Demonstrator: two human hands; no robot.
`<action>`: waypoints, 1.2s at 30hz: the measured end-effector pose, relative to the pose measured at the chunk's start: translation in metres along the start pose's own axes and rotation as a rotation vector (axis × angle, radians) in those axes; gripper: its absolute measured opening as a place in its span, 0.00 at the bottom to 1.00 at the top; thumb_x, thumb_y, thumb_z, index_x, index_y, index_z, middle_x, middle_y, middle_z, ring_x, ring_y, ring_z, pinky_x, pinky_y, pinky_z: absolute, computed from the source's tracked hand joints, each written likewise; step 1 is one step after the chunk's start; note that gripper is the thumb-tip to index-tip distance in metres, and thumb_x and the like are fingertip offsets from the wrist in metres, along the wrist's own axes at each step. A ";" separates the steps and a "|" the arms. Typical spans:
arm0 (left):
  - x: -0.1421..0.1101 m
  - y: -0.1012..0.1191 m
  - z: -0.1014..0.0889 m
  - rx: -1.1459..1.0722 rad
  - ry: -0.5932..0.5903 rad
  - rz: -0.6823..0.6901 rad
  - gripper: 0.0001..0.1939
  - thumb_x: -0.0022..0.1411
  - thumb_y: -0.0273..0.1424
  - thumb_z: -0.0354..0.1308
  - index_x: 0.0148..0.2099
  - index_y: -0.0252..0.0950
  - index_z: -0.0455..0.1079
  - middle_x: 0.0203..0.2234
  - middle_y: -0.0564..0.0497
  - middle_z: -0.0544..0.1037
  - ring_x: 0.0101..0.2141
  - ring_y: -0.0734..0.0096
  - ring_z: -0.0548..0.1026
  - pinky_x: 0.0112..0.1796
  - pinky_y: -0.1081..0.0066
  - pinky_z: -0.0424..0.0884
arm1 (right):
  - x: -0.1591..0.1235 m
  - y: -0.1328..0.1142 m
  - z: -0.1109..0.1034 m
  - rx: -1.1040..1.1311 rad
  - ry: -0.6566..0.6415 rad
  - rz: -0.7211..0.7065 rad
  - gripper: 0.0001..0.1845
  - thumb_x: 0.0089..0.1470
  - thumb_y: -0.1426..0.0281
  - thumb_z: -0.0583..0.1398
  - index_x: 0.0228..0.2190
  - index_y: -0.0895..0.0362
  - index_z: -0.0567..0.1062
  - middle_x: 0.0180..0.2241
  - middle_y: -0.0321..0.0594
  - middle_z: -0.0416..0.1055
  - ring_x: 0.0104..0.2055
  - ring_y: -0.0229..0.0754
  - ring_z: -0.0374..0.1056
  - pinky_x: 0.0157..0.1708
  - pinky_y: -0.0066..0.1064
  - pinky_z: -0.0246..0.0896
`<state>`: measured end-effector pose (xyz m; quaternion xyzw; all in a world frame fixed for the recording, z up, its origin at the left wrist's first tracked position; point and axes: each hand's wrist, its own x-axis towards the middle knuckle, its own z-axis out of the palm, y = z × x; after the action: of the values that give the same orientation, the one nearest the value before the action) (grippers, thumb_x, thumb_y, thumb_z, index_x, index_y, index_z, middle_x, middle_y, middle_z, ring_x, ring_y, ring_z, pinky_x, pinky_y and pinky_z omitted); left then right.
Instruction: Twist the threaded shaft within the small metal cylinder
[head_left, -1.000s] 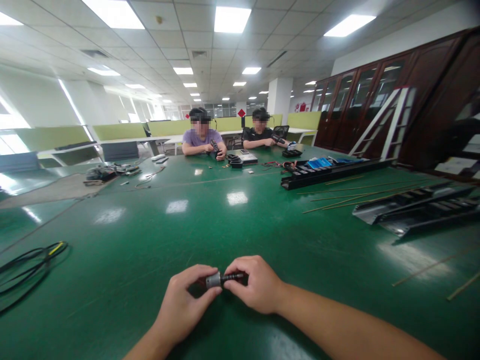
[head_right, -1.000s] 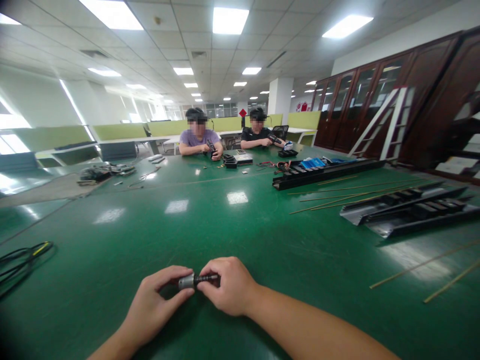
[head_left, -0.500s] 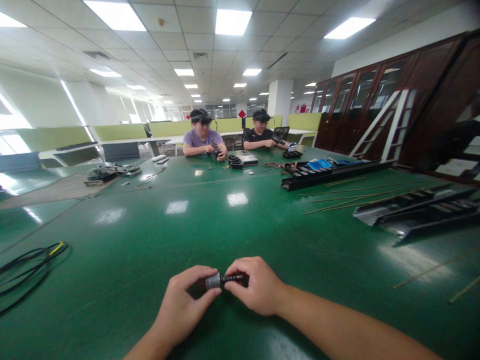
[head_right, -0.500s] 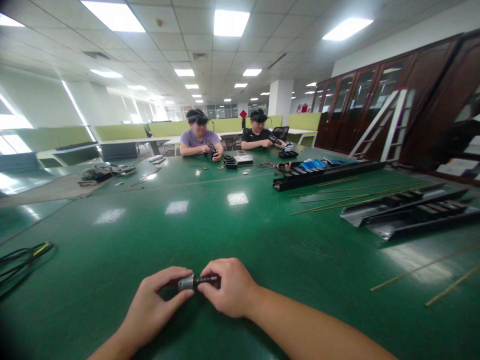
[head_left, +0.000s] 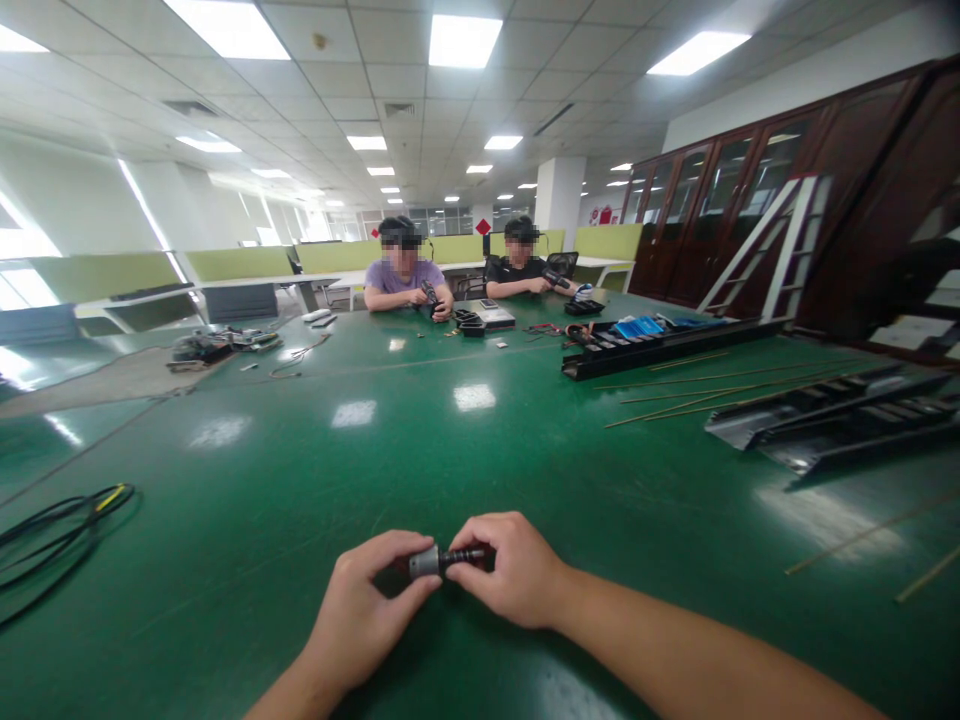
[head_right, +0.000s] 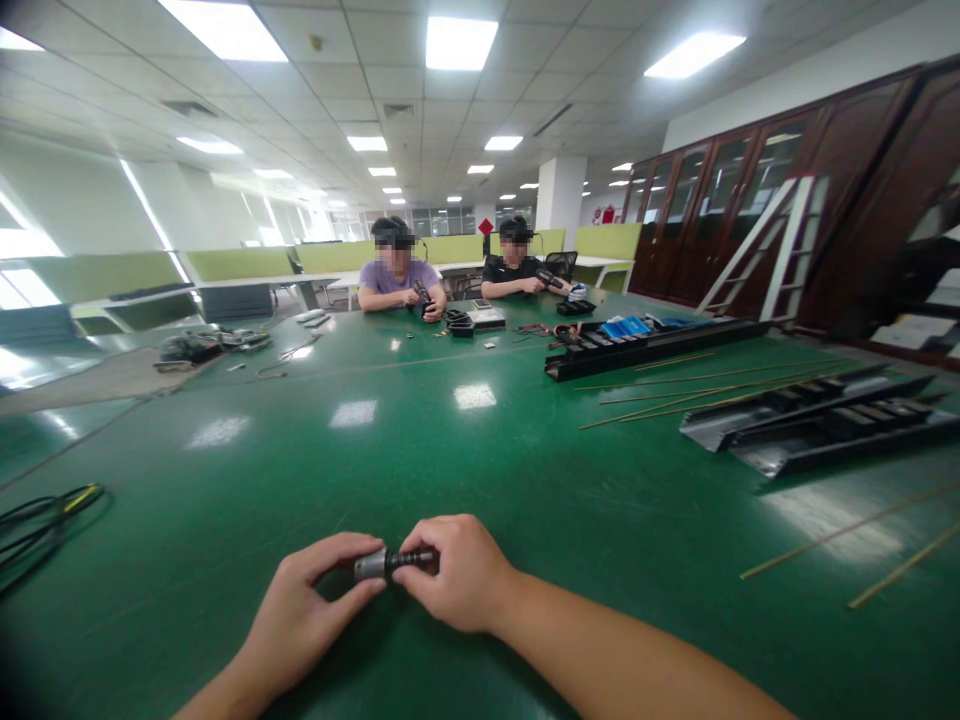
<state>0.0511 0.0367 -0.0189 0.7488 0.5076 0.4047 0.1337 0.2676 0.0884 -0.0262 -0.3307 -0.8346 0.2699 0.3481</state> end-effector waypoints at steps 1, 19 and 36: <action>0.000 0.000 0.000 0.000 0.000 0.002 0.10 0.57 0.34 0.68 0.43 0.42 0.79 0.37 0.50 0.83 0.37 0.63 0.81 0.41 0.69 0.78 | 0.000 0.000 0.000 -0.002 0.000 0.001 0.05 0.51 0.68 0.65 0.31 0.55 0.79 0.27 0.36 0.76 0.29 0.39 0.70 0.30 0.28 0.58; 0.001 -0.001 -0.001 0.004 0.001 -0.012 0.11 0.57 0.34 0.67 0.43 0.41 0.79 0.37 0.48 0.83 0.37 0.61 0.82 0.41 0.68 0.79 | 0.000 0.001 0.000 -0.022 -0.004 0.006 0.05 0.51 0.68 0.65 0.31 0.55 0.78 0.27 0.36 0.76 0.29 0.39 0.70 0.30 0.28 0.57; 0.001 -0.002 -0.003 -0.005 -0.008 -0.012 0.11 0.58 0.33 0.68 0.44 0.43 0.78 0.38 0.52 0.83 0.38 0.65 0.81 0.42 0.70 0.77 | 0.000 0.000 -0.002 -0.004 0.003 0.008 0.04 0.52 0.68 0.65 0.31 0.55 0.78 0.27 0.35 0.75 0.29 0.39 0.69 0.30 0.28 0.57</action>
<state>0.0480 0.0378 -0.0180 0.7468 0.5107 0.4023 0.1400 0.2694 0.0887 -0.0256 -0.3352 -0.8334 0.2692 0.3474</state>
